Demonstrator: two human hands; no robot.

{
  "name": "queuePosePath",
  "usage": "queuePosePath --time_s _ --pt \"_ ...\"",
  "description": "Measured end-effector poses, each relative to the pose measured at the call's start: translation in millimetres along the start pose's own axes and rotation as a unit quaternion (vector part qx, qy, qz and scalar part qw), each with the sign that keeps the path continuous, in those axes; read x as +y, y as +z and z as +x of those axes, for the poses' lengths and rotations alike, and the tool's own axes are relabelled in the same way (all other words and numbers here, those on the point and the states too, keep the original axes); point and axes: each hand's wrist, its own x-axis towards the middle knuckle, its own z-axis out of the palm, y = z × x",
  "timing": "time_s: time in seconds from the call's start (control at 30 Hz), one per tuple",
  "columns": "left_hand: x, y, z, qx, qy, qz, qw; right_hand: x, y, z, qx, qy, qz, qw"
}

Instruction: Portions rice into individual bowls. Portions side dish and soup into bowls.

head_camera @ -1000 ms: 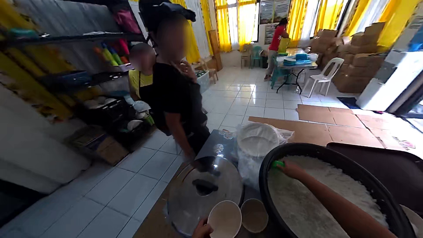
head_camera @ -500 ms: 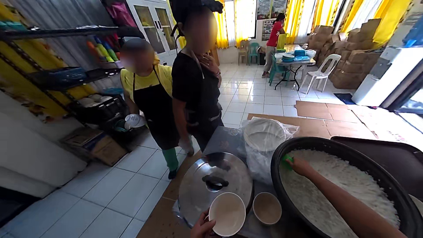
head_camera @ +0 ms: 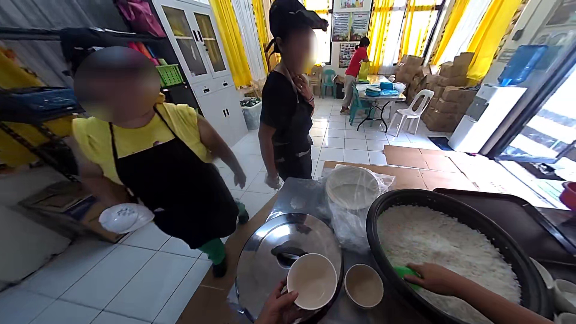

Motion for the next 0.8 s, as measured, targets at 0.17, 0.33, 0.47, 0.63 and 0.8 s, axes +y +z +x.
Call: queuePosePath --time_s 0.17,0.33,0.47,0.63,0.8 --pt "-10.2 5.0 0.4 -0.040 -0.004 -0.026 0.999 36.3 -32.7 -26.4 -0.048 0.054 0.125 0.990" --pt "-23.3 16.1 8.5 -0.096 -0.015 -0.024 0.995 60.3 -84.9 -18.5 0.169 0.220 0.008 0.961" --pt "-26.7 27.8 15.9 -0.113 -0.017 -0.026 0.993 60.3 -60.6 -0.1 0.172 0.247 -0.005 0.954" --pt "-28.7 34.3 16.6 -0.117 -0.019 -0.004 0.993 52.7 -42.3 -13.9 0.130 0.233 -0.030 0.963" --pt "-23.1 34.3 10.4 -0.117 -0.001 -0.029 0.993 17.8 -25.0 -41.4 0.098 0.186 -0.040 0.977"
